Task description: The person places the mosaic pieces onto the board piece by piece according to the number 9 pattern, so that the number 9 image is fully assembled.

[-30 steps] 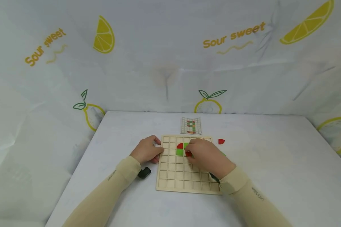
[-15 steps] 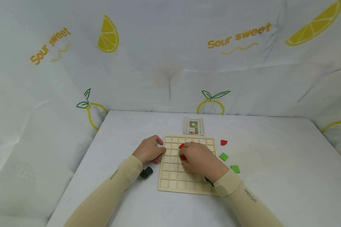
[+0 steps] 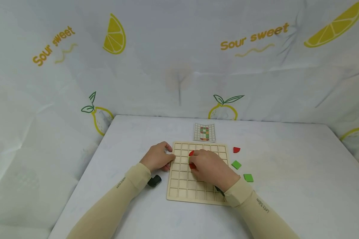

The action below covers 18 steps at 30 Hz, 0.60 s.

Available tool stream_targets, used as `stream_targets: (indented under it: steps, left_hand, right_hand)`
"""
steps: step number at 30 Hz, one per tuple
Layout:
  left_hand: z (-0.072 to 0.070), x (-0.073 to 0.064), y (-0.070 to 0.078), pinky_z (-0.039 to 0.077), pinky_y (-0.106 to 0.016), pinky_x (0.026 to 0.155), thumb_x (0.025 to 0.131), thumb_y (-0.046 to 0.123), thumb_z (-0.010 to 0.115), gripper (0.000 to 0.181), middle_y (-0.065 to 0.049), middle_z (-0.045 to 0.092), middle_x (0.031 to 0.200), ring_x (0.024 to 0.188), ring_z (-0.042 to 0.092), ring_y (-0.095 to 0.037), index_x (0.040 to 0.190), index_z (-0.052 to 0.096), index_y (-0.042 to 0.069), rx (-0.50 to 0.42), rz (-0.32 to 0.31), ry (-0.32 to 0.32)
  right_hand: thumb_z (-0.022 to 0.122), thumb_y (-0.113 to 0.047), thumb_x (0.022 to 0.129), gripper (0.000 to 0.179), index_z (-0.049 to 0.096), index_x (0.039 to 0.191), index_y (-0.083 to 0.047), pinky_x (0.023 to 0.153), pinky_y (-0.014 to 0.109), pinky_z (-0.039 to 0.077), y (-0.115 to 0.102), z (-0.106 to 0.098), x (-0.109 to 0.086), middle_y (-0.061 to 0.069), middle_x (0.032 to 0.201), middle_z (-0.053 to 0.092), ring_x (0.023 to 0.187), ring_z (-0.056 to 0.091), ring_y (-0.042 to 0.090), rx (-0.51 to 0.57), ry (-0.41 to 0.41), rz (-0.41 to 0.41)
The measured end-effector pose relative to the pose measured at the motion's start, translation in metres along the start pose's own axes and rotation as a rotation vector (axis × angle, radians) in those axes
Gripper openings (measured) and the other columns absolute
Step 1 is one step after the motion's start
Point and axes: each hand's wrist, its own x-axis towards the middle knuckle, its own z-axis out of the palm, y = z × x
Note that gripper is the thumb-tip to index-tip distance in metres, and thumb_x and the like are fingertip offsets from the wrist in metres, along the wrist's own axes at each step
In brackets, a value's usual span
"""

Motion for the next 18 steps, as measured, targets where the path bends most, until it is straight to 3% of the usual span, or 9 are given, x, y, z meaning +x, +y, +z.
stream_targets:
  steps: [18]
  left_hand:
    - [-0.0003,-0.0001,0.0010,0.059,-0.026,0.057,0.103,0.023,0.071,0.025,-0.007,0.074,0.071,0.056,0.071,-0.015,0.123,0.061,0.011,-0.001,0.001,-0.003]
  right_hand:
    - [0.082,-0.011,0.089,0.009,0.075,0.086,-0.016,0.066,0.027,0.050,0.0008,0.0040,0.0007,-0.005,0.082,0.062,0.072,0.053,0.012,0.002,0.038,-0.025]
